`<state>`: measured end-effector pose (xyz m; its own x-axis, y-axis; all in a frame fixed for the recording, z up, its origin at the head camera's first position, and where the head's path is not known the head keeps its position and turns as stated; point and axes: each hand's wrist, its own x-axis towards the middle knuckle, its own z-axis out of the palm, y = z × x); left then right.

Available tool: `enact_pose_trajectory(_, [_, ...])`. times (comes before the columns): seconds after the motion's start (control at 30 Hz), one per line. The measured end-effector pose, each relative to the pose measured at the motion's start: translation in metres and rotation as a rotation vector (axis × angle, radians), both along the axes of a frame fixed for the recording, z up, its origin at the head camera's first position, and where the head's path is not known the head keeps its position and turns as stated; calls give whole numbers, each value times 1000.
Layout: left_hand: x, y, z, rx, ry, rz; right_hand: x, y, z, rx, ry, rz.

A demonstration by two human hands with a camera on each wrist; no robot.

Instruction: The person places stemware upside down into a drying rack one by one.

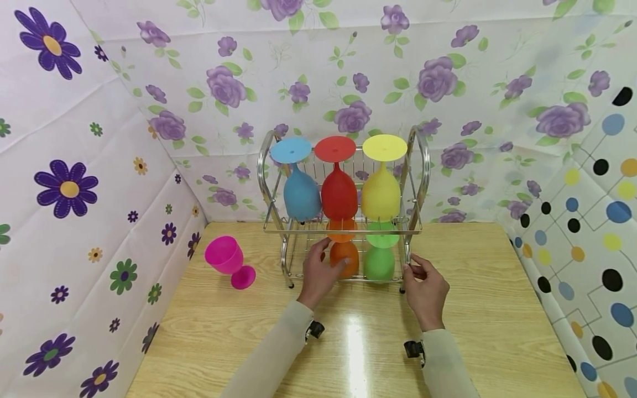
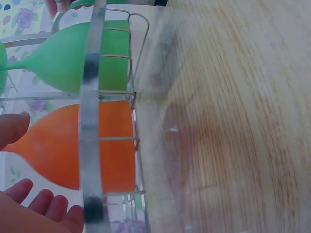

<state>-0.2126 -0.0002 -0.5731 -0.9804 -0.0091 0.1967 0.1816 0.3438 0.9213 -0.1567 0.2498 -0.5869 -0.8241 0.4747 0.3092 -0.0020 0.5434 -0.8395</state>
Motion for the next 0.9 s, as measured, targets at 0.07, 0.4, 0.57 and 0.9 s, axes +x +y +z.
enact_pose_trajectory(0.07, [4, -4, 4, 3, -6, 5, 0, 0, 0, 0, -1, 0])
enact_pose_trajectory(0.4, [33, -32, 30, 82, 133, 59, 0, -1, -2, -2, 24, -2])
enact_pose_trajectory(0.57, [46, -55, 38, 114, 213, 172, -1, -1, -3, 9, 31, -5])
enact_pose_trajectory(0.9, [68, -107, 36, 180, 276, 389, -1, 0, -4, -19, 53, 6])
